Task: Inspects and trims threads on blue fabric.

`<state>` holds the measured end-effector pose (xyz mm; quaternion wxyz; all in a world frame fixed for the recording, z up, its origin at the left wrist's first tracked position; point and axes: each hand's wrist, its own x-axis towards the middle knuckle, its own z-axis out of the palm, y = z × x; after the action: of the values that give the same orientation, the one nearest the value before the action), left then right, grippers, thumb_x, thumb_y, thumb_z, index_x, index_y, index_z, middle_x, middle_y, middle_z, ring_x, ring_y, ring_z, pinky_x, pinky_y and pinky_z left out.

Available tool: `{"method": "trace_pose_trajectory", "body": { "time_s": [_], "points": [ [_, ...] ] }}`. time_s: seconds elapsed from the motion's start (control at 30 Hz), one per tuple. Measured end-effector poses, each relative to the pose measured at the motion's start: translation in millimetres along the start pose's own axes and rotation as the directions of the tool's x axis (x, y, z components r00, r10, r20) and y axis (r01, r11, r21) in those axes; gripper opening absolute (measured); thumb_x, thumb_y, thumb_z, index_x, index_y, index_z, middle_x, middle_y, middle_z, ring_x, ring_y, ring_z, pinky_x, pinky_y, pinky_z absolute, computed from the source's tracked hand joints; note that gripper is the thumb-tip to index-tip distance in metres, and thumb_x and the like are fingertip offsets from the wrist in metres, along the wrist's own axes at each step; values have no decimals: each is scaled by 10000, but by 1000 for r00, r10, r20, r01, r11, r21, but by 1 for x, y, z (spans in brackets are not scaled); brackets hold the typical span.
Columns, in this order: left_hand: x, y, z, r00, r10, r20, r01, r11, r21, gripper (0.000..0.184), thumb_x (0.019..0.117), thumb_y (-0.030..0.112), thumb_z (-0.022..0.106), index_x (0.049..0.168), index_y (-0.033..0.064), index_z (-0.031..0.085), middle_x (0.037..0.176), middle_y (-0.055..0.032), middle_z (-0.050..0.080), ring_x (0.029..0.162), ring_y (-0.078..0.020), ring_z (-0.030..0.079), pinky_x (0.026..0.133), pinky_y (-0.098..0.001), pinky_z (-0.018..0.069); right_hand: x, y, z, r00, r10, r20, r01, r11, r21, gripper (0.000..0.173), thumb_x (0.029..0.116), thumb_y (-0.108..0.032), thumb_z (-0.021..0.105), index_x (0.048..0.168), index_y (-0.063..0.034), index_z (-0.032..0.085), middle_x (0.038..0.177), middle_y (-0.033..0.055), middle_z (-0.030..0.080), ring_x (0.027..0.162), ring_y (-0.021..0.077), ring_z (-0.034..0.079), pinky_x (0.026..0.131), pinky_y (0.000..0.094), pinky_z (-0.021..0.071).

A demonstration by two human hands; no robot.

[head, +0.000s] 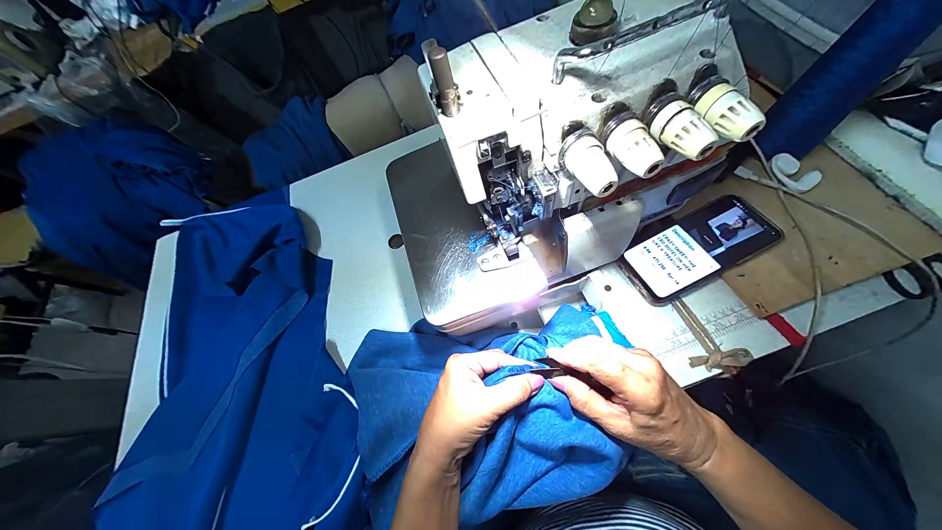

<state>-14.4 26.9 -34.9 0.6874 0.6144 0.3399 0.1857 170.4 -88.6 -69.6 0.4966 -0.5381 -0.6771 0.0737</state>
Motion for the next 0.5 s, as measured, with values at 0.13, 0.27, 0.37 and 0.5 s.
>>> {"method": "trace_pose_trajectory", "body": {
  "time_s": [0.13, 0.27, 0.37, 0.5],
  "points": [
    [0, -1, 0, 1000, -1, 1, 1, 1000, 12, 14, 820, 54, 791, 827, 66, 794, 800, -37, 738, 740, -69, 687, 688, -214, 575, 2, 0, 3, 1000, -9, 1, 9, 1000, -13, 170, 970, -115, 625, 1030, -3, 737, 889, 59, 695, 810, 76, 656, 716, 194, 547],
    [0, -1, -1, 1000, 3, 13, -3, 1000, 11, 42, 827, 49, 771, 840, 76, 799, 836, -26, 743, 779, -66, 693, 715, -215, 579, 5, 1, 9, 993, 71, -89, -62, 992, 108, 170, 971, -85, 617, 1037, 14, 737, 945, 53, 711, 888, 36, 665, 814, 158, 552],
    [-1, -1, -3, 1000, 3, -9, -4, 998, -62, 71, 843, 20, 743, 866, 58, 798, 843, -47, 747, 778, -72, 696, 721, -218, 585, 3, 0, 4, 992, 76, -100, -63, 990, 128, 170, 949, -95, 657, 1063, 11, 724, 957, 45, 703, 897, 40, 659, 818, 175, 557],
    [-1, -1, -3, 1000, 16, -9, -17, 998, -65, 76, 846, 20, 742, 875, 56, 803, 856, -53, 749, 794, -76, 699, 732, -219, 586, -2, 1, 0, 997, 55, -51, -52, 997, 59, 165, 942, -115, 672, 1048, -8, 739, 933, 36, 702, 855, 39, 658, 758, 166, 556]
  ]
}}
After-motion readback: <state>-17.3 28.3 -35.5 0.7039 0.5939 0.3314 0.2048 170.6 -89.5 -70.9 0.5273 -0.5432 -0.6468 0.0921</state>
